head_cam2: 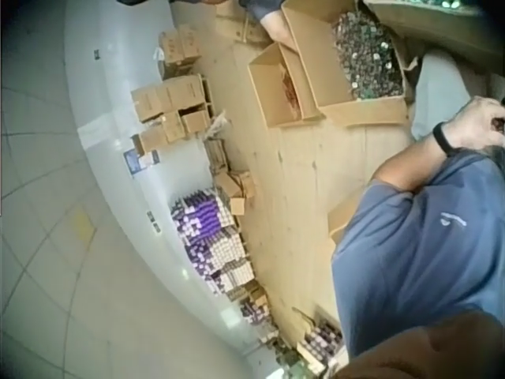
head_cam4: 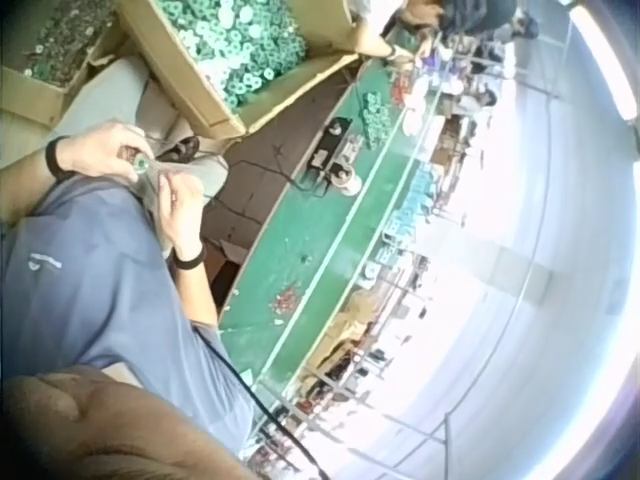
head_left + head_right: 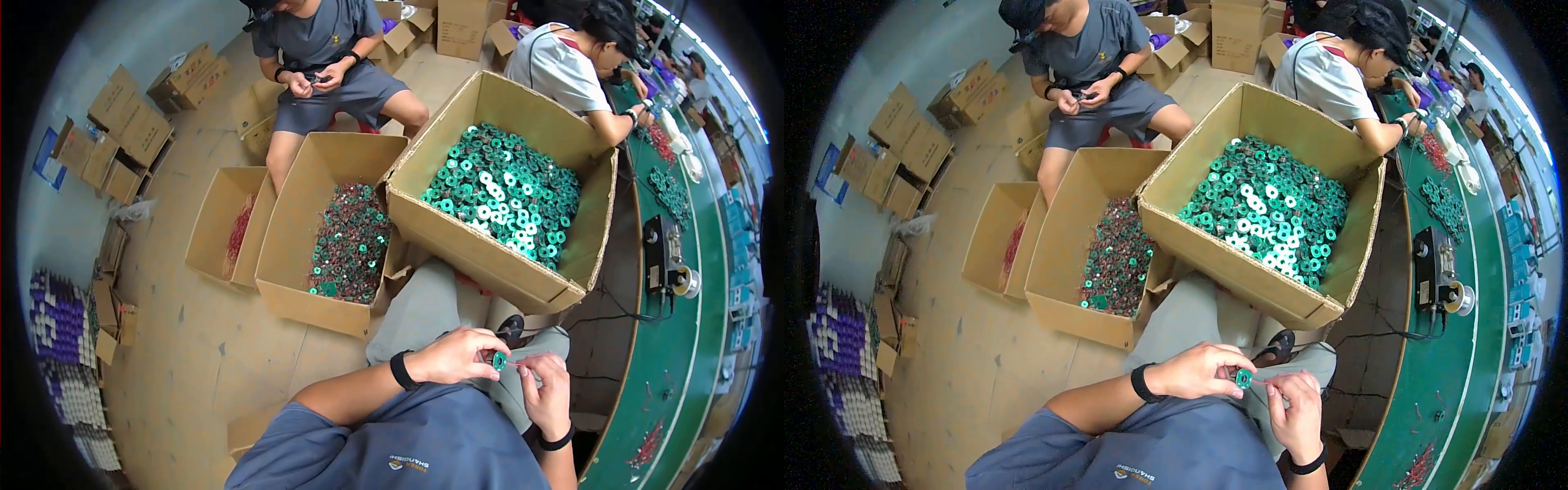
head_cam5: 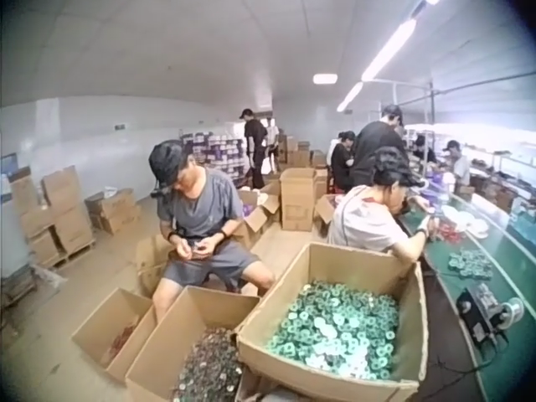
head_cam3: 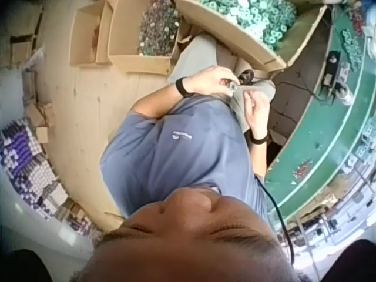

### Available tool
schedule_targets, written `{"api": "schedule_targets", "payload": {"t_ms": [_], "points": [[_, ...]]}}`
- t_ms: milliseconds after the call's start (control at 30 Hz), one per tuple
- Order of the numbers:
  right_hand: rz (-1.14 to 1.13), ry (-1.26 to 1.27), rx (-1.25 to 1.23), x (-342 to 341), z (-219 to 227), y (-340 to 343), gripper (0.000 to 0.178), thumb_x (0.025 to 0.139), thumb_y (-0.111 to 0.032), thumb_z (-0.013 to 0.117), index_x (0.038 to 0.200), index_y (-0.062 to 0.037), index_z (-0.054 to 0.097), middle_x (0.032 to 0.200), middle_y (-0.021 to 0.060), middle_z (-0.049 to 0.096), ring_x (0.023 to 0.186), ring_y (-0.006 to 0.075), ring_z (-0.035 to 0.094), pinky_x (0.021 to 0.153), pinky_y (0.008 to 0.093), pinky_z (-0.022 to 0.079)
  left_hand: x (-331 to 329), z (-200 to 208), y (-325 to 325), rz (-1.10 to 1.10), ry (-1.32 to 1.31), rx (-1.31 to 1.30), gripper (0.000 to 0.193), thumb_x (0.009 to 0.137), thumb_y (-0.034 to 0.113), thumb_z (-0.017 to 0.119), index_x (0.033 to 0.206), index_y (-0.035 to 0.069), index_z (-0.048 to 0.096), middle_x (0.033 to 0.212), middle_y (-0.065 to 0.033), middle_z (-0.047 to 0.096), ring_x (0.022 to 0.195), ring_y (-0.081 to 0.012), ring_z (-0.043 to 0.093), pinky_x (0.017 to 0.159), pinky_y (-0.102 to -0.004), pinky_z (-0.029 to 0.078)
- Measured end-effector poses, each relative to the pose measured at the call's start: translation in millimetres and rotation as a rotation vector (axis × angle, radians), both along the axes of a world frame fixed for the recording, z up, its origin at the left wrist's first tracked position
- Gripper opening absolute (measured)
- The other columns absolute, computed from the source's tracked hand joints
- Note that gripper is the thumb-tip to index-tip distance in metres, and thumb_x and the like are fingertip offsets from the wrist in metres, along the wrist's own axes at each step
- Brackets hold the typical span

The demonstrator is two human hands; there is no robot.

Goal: The person assembles small electronic components by connecting wires to circular green circuit boards, using an assembly jig to hold the components steady.

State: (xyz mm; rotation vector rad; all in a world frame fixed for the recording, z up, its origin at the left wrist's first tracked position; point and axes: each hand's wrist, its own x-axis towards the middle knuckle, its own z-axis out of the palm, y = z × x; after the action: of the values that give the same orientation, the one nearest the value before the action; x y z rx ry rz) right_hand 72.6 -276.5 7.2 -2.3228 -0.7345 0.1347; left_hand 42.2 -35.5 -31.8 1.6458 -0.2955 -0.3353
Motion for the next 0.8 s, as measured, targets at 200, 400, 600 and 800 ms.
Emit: {"api": "schedule_targets", "payload": {"t_ms": [200,400,600,800], "points": [[0.008,-0.062,-0.117,0.7,10.2,9.9,0.010,0.092,-0.008,0.067,0.098,-0.0105,0.075,0.095,0.0046,0.076,0.114,0.0293,0.066,0.118,0.0561,0.029,0.5,-2.2,2.8,0.021,-0.061,0.085,0.045,0.086,0.016,0.083,0.126,0.002,0.068,0.102,-0.0123,0.069,0.085,-0.0218,0.069,0.077,-0.0313,0.057],[0.059,-0.181,-0.180,1.2,8.3,7.5,0.017,0.090,-0.004,0.064,0.103,-0.0081,0.074,0.096,0.0050,0.077,0.123,0.0318,0.063,0.122,0.0605,0.022,0.0,-11.1,-3.8,0.099,0.036,-0.108,0.045,0.091,0.004,0.077,0.134,0.000,0.064,0.105,-0.0086,0.070,0.096,-0.0151,0.069,0.088,-0.0303,0.058],[-0.007,0.002,0.101,-1.0,5.2,14.1,0.018,0.085,0.003,0.059,0.098,-0.0019,0.069,0.092,0.0138,0.073,0.099,0.0352,0.071,0.097,0.0465,0.053,2.3,-20.6,-6.4,0.026,0.371,-0.388,0.050,0.091,-0.005,0.075,0.138,-0.003,0.060,0.113,-0.0071,0.070,0.100,-0.0109,0.066,0.091,-0.0284,0.057],[-0.032,0.055,0.137,-0.2,2.5,11.9,0.007,0.086,0.003,0.059,0.090,0.0001,0.064,0.083,0.0157,0.068,0.071,0.0331,0.066,0.066,0.0414,0.052,0.7,-10.3,-11.4,0.030,0.284,-0.251,0.049,0.087,-0.001,0.081,0.133,-0.004,0.064,0.111,-0.0080,0.071,0.100,-0.0109,0.067,0.090,-0.0282,0.058]]}}
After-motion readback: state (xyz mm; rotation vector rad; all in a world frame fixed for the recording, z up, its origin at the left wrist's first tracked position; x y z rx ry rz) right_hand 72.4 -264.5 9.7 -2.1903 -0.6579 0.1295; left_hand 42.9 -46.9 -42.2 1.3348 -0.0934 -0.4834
